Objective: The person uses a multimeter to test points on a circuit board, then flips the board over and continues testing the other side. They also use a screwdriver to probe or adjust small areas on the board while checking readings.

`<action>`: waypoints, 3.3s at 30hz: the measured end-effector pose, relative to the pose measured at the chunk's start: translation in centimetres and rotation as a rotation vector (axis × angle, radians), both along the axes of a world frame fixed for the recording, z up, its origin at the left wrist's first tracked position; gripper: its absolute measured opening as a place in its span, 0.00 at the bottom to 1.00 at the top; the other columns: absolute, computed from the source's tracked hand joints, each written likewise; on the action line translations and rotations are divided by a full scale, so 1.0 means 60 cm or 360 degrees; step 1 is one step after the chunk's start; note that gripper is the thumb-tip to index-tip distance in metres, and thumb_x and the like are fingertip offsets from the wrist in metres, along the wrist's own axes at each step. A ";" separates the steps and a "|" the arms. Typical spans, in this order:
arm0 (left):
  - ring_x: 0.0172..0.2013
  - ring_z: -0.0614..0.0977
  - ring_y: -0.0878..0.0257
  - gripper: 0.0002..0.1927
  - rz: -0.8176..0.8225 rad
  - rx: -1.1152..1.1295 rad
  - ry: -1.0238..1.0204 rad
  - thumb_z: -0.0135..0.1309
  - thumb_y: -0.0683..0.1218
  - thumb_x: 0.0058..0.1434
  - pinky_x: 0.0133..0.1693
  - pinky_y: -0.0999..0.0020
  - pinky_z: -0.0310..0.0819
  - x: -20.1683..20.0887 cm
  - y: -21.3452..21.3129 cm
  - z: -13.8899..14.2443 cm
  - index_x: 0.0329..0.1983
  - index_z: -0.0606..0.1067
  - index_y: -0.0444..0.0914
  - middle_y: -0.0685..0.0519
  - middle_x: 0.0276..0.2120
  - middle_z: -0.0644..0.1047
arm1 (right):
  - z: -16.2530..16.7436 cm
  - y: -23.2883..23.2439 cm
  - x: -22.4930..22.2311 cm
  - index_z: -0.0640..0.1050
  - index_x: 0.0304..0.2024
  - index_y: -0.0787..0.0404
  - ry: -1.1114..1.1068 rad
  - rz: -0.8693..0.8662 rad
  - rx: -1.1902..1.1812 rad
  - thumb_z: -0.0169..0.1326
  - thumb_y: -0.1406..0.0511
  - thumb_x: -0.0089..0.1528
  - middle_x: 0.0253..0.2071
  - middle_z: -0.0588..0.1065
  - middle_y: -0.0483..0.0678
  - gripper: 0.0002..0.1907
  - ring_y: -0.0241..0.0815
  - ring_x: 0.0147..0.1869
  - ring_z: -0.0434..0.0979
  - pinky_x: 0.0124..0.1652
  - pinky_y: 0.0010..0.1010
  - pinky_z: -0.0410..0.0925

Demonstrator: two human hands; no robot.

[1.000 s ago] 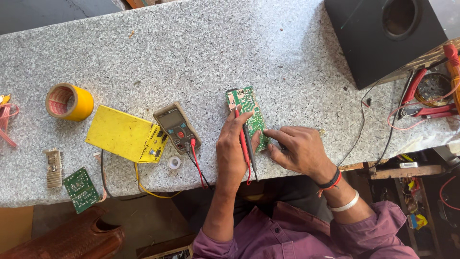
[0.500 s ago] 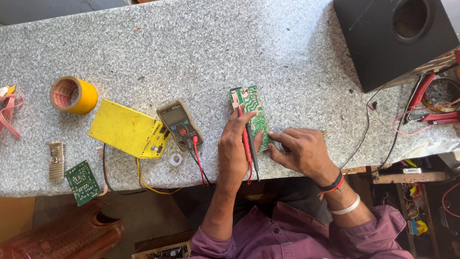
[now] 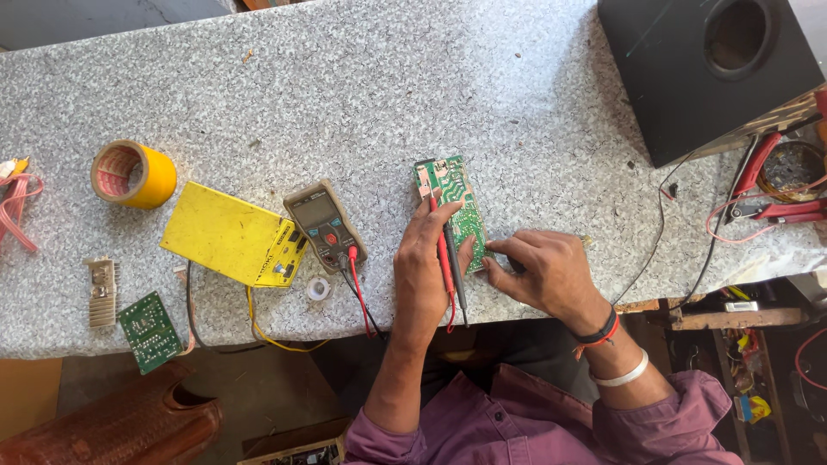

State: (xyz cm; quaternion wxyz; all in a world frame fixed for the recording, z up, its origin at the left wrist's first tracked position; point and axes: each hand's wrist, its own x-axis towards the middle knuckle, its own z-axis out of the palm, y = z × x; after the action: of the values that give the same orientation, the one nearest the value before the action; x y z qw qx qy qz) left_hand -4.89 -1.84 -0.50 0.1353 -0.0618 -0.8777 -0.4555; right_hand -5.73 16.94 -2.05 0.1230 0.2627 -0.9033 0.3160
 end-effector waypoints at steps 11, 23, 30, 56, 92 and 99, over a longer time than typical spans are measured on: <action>0.61 0.77 0.41 0.26 -0.0018 0.0003 0.0010 0.66 0.44 0.58 0.58 0.52 0.75 0.001 -0.001 -0.002 0.60 0.74 0.40 0.36 0.61 0.74 | 0.017 -0.005 -0.004 0.83 0.39 0.57 0.0011 -0.0178 0.0012 0.65 0.59 0.56 0.24 0.73 0.46 0.12 0.46 0.31 0.73 0.32 0.37 0.68; 0.64 0.74 0.38 0.25 -0.0038 -0.0027 0.0007 0.63 0.51 0.64 0.61 0.50 0.71 0.002 -0.002 -0.003 0.61 0.73 0.39 0.33 0.62 0.73 | 0.011 -0.004 -0.004 0.81 0.46 0.59 0.0122 -0.0190 -0.0040 0.60 0.71 0.55 0.39 0.78 0.47 0.15 0.48 0.43 0.76 0.42 0.38 0.71; 0.67 0.72 0.40 0.26 -0.0055 -0.0057 0.0036 0.62 0.52 0.65 0.64 0.50 0.68 0.001 -0.002 -0.010 0.63 0.72 0.37 0.33 0.65 0.71 | 0.007 -0.002 -0.006 0.81 0.48 0.58 0.0148 -0.0162 -0.0021 0.59 0.72 0.57 0.42 0.78 0.46 0.16 0.48 0.44 0.77 0.44 0.38 0.71; 0.65 0.75 0.41 0.20 -0.0006 0.0055 0.0122 0.44 0.49 0.78 0.63 0.51 0.70 0.007 -0.011 -0.020 0.71 0.67 0.41 0.37 0.65 0.72 | 0.004 0.009 -0.022 0.82 0.48 0.59 0.0107 -0.0056 -0.0044 0.60 0.71 0.61 0.37 0.77 0.48 0.12 0.49 0.42 0.76 0.43 0.39 0.69; 0.63 0.76 0.45 0.24 -0.0011 -0.0124 0.0048 0.54 0.57 0.74 0.63 0.51 0.72 0.015 -0.011 -0.039 0.67 0.71 0.42 0.40 0.65 0.71 | -0.091 0.068 -0.004 0.72 0.68 0.66 0.0159 -0.0441 -0.1523 0.42 0.82 0.71 0.61 0.78 0.60 0.24 0.48 0.62 0.83 0.60 0.36 0.76; 0.60 0.76 0.47 0.23 -0.0015 -0.0124 0.0025 0.54 0.57 0.75 0.64 0.51 0.73 0.017 -0.013 -0.040 0.67 0.71 0.42 0.40 0.66 0.71 | -0.089 0.067 0.002 0.73 0.64 0.68 -0.0068 -0.0326 -0.1585 0.57 0.79 0.76 0.55 0.79 0.59 0.15 0.48 0.59 0.83 0.56 0.34 0.78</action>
State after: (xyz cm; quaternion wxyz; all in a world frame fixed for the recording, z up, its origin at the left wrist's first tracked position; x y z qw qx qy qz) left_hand -3.88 -2.59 -2.93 0.1375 -0.0748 -0.8934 -0.4212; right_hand -5.64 20.95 -7.40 0.2453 0.0759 -0.6664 0.6999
